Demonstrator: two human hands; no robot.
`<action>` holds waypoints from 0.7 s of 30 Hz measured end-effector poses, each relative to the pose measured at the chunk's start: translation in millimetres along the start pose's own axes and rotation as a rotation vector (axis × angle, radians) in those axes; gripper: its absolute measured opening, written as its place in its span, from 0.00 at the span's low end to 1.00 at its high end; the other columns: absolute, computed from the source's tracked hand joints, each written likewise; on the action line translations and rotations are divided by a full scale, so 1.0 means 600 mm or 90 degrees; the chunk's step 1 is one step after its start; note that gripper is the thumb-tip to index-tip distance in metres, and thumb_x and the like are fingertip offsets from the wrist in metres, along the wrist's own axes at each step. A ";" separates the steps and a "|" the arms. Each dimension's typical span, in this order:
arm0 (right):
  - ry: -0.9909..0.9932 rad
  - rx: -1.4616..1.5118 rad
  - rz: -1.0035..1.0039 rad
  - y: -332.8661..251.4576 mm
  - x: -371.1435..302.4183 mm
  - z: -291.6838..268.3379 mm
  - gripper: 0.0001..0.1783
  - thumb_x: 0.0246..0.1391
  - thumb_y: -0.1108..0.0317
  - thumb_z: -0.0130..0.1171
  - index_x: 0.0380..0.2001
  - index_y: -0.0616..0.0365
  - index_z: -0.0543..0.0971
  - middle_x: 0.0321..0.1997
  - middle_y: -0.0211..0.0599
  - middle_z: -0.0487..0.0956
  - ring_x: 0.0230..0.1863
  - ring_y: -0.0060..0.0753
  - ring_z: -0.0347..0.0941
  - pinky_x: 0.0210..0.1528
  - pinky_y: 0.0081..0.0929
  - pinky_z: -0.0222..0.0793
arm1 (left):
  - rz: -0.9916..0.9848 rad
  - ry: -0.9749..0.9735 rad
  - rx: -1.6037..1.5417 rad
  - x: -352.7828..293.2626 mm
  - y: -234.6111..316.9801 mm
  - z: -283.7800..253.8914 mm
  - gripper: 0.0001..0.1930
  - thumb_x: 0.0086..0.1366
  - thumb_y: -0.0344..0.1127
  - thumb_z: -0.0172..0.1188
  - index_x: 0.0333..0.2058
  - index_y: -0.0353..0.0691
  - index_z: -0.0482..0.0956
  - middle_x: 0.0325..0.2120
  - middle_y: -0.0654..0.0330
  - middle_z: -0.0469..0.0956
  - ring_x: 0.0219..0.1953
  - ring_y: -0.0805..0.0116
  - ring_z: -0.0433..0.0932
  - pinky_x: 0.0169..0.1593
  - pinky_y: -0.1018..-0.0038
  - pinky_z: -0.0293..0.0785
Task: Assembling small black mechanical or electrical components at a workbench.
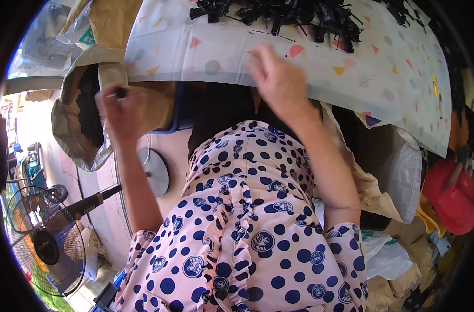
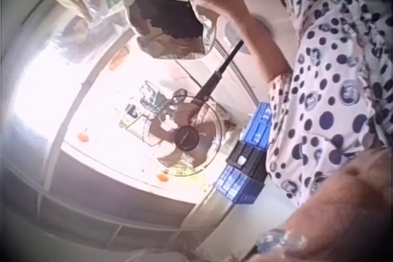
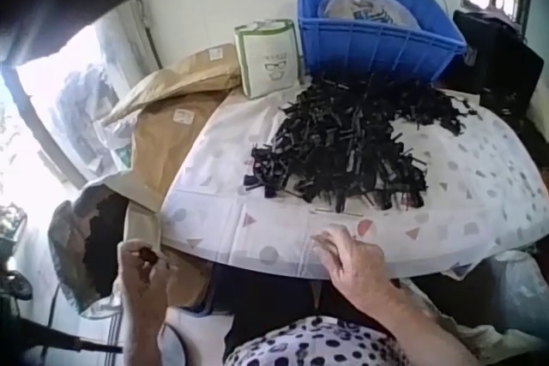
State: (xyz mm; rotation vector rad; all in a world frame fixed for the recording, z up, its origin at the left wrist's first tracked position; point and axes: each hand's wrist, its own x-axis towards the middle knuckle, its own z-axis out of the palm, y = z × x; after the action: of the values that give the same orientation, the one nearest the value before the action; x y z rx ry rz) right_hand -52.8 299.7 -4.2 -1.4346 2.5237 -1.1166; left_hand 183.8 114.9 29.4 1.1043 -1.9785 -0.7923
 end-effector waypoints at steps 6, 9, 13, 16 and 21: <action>0.055 -0.287 -0.025 0.098 0.065 -0.014 0.15 0.55 0.61 0.57 0.44 0.53 0.73 0.22 0.41 0.78 0.25 0.47 0.75 0.24 0.39 0.67 | 0.012 0.043 0.382 0.113 -0.080 -0.147 0.22 0.58 0.32 0.58 0.52 0.38 0.66 0.32 0.54 0.79 0.35 0.65 0.80 0.40 0.70 0.74; 0.074 -0.222 -0.055 0.093 0.065 -0.014 0.12 0.55 0.64 0.56 0.41 0.55 0.74 0.21 0.40 0.77 0.23 0.42 0.74 0.24 0.35 0.66 | 0.308 0.137 0.468 0.104 -0.072 -0.121 0.25 0.59 0.32 0.58 0.56 0.39 0.64 0.43 0.53 0.75 0.41 0.64 0.78 0.40 0.71 0.75; 0.031 0.185 0.033 0.043 0.026 -0.022 0.06 0.58 0.70 0.54 0.36 0.59 0.74 0.21 0.30 0.72 0.23 0.19 0.67 0.27 0.20 0.62 | 0.093 -0.250 -0.111 0.036 0.029 0.006 0.31 0.60 0.31 0.59 0.61 0.38 0.59 0.50 0.53 0.71 0.42 0.67 0.77 0.37 0.79 0.75; -0.089 0.378 0.079 -0.004 -0.012 -0.017 0.04 0.59 0.73 0.53 0.37 0.61 0.72 0.25 0.24 0.68 0.29 0.12 0.59 0.31 0.14 0.58 | -0.160 -0.491 -0.479 -0.022 0.087 0.086 0.34 0.63 0.31 0.56 0.64 0.34 0.51 0.51 0.45 0.70 0.38 0.64 0.79 0.36 0.79 0.73; -0.135 0.423 0.043 -0.031 -0.052 0.002 0.04 0.60 0.76 0.51 0.38 0.62 0.72 0.30 0.28 0.74 0.34 0.17 0.68 0.40 0.17 0.66 | -0.261 -0.541 -0.603 -0.057 0.095 0.143 0.33 0.62 0.30 0.60 0.63 0.35 0.55 0.43 0.52 0.75 0.37 0.67 0.79 0.37 0.80 0.76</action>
State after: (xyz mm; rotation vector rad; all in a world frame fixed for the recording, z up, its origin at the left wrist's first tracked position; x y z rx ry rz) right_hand -20.8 316.8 -3.2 -1.1871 1.7837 -1.4965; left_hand 101.2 184.4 16.7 0.5944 -1.5529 -2.3982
